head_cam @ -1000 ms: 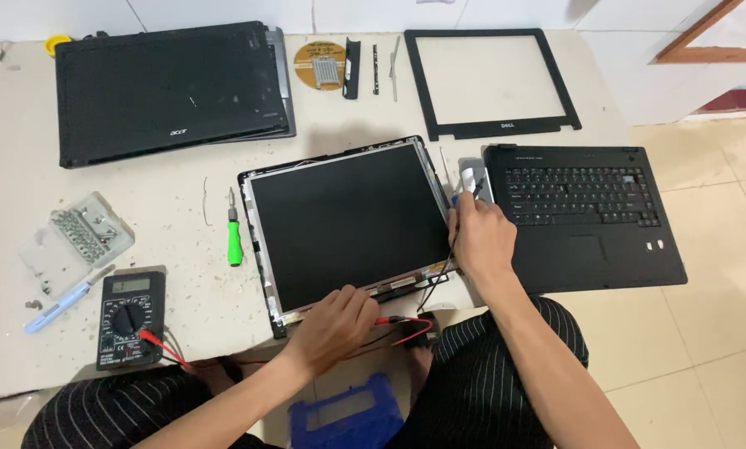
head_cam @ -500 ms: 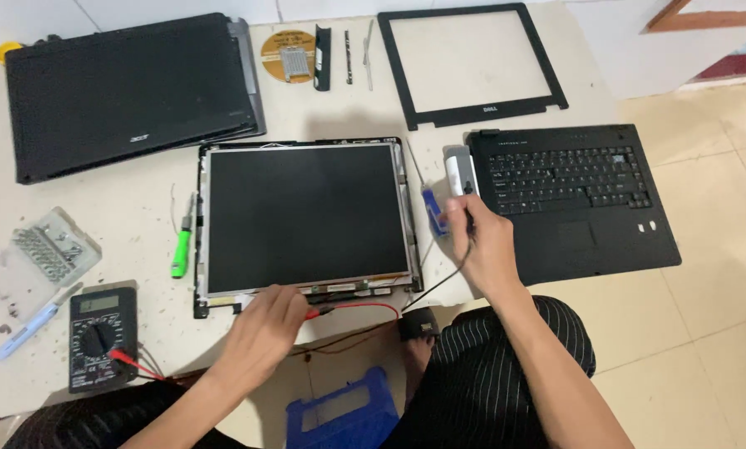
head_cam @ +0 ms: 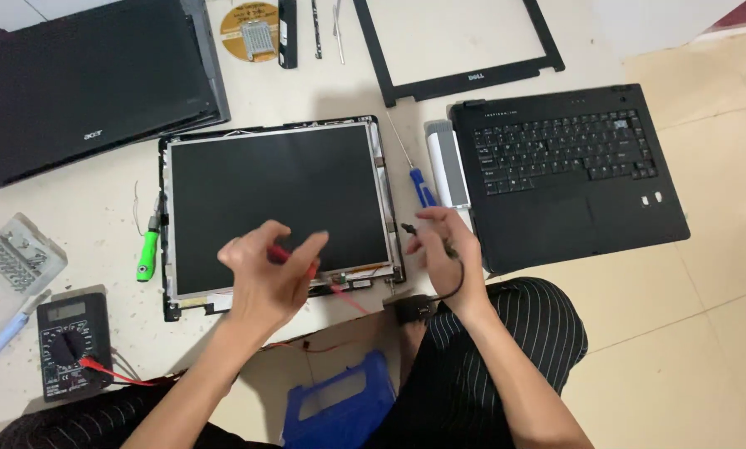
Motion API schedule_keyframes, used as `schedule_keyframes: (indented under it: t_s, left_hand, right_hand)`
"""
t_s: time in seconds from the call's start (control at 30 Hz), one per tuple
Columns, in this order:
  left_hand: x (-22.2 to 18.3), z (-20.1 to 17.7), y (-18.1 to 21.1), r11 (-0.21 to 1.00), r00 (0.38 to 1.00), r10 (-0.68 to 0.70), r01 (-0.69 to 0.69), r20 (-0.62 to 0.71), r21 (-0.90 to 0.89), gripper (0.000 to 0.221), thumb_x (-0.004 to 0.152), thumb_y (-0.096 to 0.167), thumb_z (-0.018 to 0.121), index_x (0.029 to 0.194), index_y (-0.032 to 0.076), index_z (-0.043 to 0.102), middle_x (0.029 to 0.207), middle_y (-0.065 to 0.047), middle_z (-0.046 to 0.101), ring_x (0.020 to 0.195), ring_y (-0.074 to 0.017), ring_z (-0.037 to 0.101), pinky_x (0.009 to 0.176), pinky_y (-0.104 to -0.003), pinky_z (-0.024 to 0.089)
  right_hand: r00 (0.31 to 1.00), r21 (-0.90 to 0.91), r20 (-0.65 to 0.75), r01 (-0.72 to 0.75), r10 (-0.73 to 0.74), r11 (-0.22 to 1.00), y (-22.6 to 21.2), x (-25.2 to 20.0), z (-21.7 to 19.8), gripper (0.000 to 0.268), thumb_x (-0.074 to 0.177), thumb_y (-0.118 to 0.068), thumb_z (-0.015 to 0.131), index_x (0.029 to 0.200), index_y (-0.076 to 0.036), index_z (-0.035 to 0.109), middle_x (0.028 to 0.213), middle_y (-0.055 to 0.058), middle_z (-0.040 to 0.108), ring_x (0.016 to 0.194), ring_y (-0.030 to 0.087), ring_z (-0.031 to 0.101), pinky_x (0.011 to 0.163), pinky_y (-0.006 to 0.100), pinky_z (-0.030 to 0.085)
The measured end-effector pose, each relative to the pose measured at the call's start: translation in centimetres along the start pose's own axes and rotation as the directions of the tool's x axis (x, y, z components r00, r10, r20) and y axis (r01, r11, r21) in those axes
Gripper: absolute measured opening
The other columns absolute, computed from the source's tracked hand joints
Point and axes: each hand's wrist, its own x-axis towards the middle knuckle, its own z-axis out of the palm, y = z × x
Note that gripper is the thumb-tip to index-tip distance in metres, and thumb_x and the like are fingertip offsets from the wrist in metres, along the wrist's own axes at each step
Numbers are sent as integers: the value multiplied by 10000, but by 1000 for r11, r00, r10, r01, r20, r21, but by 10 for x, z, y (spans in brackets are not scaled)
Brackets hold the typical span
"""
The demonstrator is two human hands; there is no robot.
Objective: The person sits on the floor at a low table repairing a disassembled laptop LCD panel. They solder the panel's edge connector with a soldering iron, test contacts using multimeter probes, clean the panel edge with a small bottle, and pry and adjust the panel frame with a screwdriver.
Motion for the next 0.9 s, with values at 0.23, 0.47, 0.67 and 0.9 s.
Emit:
schedule_keyframes:
  t_s: [0.23,0.47,0.67,0.9]
  left_hand:
    - [8,29,40,891,956,-272,292,107,-349,280,976,103,589,1238,151,676,917,9,408,683,-327,475,663,-329,486]
    - [6,20,59,702,827,-474,562,303,-437,144,871,262,749,992,185,766,853,-57,697,768,-297,716,679,-342,565]
    - [7,22,61,689,827,-482,563,291,-457,103,882,192,741,955,126,774,837,-127,713,779,-337,721,653,-369,564]
    - [6,27,55,633,764,-535,645,361,-427,64,888,183,733,920,144,773,836,-93,721,884,-351,729,687,-391,589]
  right_hand:
    - [999,-27,-14,-42,41,999,20,-2,-5,145,867,-82,646,758,-43,733,513,98,651,492,128,518,513,256,407]
    - [989,-113,-18,-150,149,982,15,-6,-5,330,916,-313,649,643,-146,729,475,30,650,533,143,586,582,249,429]
    - [997,16,-57,-57,58,998,27,-5,-4,356,970,-234,602,665,-97,725,466,82,639,525,193,635,583,279,462]
    - [998,64,-33,-43,45,997,27,-3,-7,364,993,-221,580,688,-84,725,460,83,636,521,188,654,578,287,486]
